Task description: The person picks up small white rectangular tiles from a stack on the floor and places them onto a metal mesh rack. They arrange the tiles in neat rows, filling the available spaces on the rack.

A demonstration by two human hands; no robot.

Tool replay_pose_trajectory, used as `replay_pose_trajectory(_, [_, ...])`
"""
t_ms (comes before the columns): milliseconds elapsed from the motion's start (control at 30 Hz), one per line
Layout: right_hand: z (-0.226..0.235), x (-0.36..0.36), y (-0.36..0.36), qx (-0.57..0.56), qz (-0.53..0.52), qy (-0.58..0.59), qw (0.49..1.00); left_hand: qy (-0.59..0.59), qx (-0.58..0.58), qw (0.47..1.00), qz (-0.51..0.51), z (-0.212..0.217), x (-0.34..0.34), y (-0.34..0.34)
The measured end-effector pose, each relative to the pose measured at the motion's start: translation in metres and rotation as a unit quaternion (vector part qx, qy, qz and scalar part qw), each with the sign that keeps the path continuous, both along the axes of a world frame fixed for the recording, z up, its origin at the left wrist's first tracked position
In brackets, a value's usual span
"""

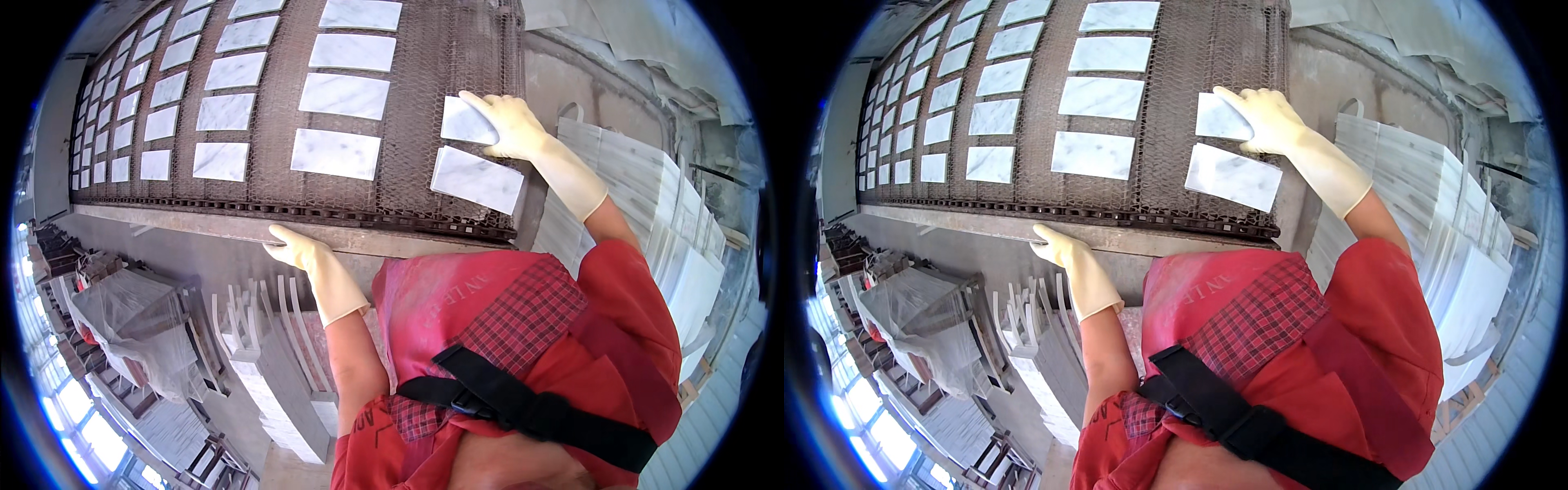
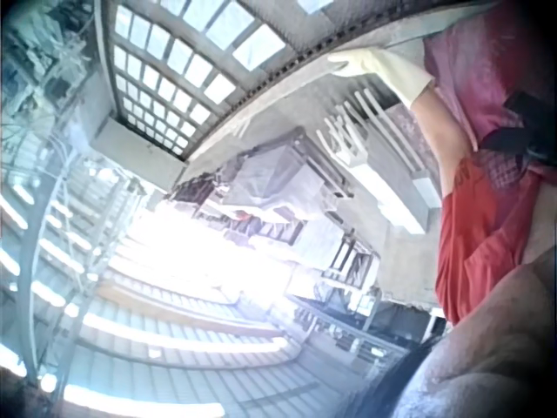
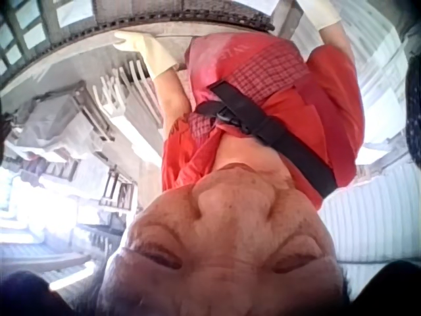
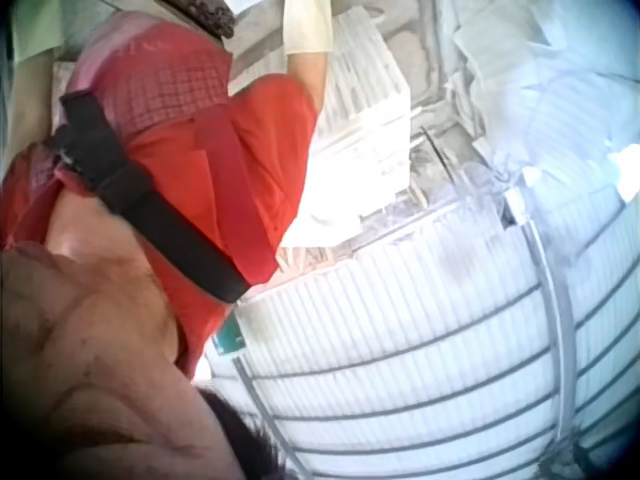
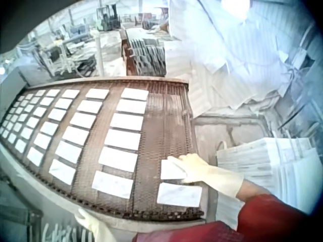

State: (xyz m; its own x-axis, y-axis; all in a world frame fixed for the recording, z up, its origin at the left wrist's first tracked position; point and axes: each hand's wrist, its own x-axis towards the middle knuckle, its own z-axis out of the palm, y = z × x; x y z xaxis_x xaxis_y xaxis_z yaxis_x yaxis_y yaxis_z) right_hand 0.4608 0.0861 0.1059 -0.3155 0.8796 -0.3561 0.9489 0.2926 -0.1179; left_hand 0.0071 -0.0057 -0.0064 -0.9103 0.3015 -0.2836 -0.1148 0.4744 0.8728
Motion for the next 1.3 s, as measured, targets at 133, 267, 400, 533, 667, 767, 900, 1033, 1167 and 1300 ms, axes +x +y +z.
replay_pose_trajectory(133, [0.002, 0.005, 0.005, -0.007, 0.015, 0.010, 1.000, 0.008, -0.028, 1.000, -0.010, 0.006, 0.003, 0.002])
replay_pose_trajectory(267, [0.001, 0.018, 0.014, 0.024, 0.018, 0.078, 0.997, -0.008, -0.042, 0.999, -0.007, 0.014, 0.009, 0.002])
replay_pose_trajectory(400, [0.003, 0.036, 0.035, 0.114, -0.007, 0.120, 0.986, 0.002, -0.058, 0.998, -0.008, 0.007, 0.005, -0.002])
replay_pose_trajectory(533, [-0.004, 0.046, 0.067, 0.084, -0.035, 0.082, 0.993, 0.003, -0.070, 0.997, -0.015, 0.008, 0.009, -0.001])
replay_pose_trajectory(667, [-0.019, 0.049, 0.078, 0.061, -0.020, 0.048, 0.997, 0.015, -0.083, 0.996, -0.006, 0.010, 0.013, 0.001])
replay_pose_trajectory(767, [-0.024, 0.053, 0.081, 0.075, 0.005, 0.037, 0.996, 0.020, -0.098, 0.995, -0.002, 0.005, 0.010, -0.001])
replay_pose_trajectory(900, [-0.023, 0.058, 0.084, 0.097, 0.024, 0.049, 0.994, 0.011, -0.097, 0.995, 0.001, 0.005, 0.012, -0.001])
replay_pose_trajectory(1033, [-0.021, 0.076, 0.096, 0.160, 0.029, 0.106, 0.981, 0.018, -0.105, 0.994, 0.000, 0.006, 0.013, -0.005])
replay_pose_trajectory(1167, [-0.030, 0.095, 0.136, 0.221, 0.005, 0.117, 0.968, 0.027, -0.130, 0.991, -0.010, -0.001, 0.009, -0.008])
replay_pose_trajectory(1300, [-0.054, 0.108, 0.165, 0.205, 0.024, 0.106, 0.973, 0.025, -0.135, 0.991, -0.004, 0.015, 0.017, -0.006])
